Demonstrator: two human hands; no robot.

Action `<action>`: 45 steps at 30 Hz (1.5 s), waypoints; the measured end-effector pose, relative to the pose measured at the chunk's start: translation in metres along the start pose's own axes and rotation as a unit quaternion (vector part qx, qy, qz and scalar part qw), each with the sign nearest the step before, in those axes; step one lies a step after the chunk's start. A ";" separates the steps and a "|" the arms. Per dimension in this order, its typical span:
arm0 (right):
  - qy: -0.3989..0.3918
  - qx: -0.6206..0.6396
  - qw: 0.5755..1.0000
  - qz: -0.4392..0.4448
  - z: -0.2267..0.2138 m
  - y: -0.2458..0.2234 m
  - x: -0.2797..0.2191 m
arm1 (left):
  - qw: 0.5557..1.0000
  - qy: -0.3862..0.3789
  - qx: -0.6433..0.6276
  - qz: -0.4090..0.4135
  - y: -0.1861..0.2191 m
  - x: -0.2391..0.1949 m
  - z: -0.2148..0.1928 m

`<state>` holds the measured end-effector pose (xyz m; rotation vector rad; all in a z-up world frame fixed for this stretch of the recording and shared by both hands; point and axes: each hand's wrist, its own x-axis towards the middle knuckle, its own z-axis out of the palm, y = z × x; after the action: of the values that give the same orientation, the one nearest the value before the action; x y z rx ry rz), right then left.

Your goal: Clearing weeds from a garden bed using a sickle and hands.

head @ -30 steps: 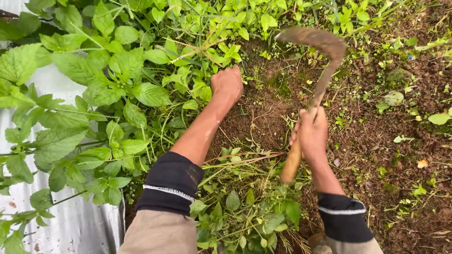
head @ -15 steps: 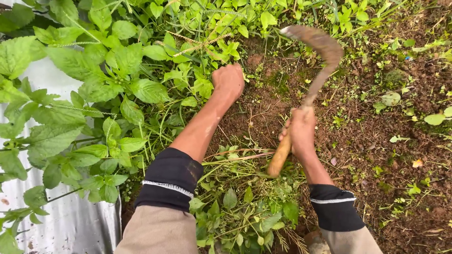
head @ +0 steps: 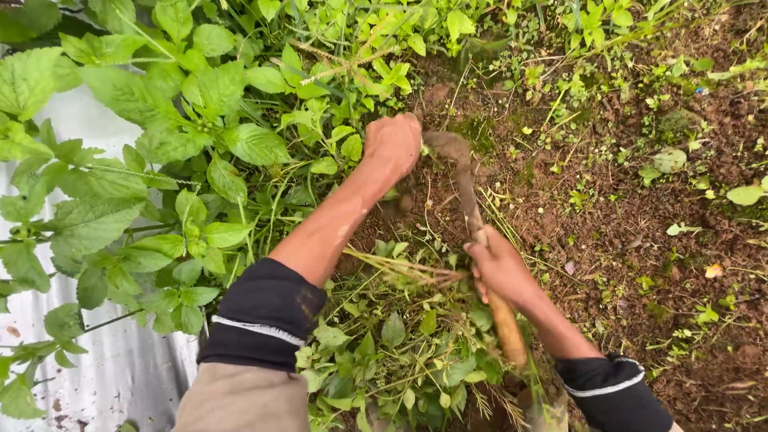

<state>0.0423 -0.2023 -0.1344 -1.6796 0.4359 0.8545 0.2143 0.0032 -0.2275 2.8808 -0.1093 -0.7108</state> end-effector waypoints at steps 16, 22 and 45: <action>-0.043 -0.123 0.991 0.041 -0.026 0.011 -0.027 | 0.942 -0.015 0.322 0.089 0.009 -0.113 -0.066; 0.005 -0.106 0.994 -0.006 -0.040 0.017 -0.044 | 0.874 -0.045 0.482 0.031 -0.029 -0.130 -0.066; -0.025 -0.119 0.991 -0.062 0.058 -0.024 0.007 | 0.986 0.044 0.130 -0.095 -0.088 -0.127 0.097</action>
<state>0.0453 -0.1393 -0.1287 -1.8781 0.1984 0.8822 0.0593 0.0897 -0.2703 3.2011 0.0922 -0.6411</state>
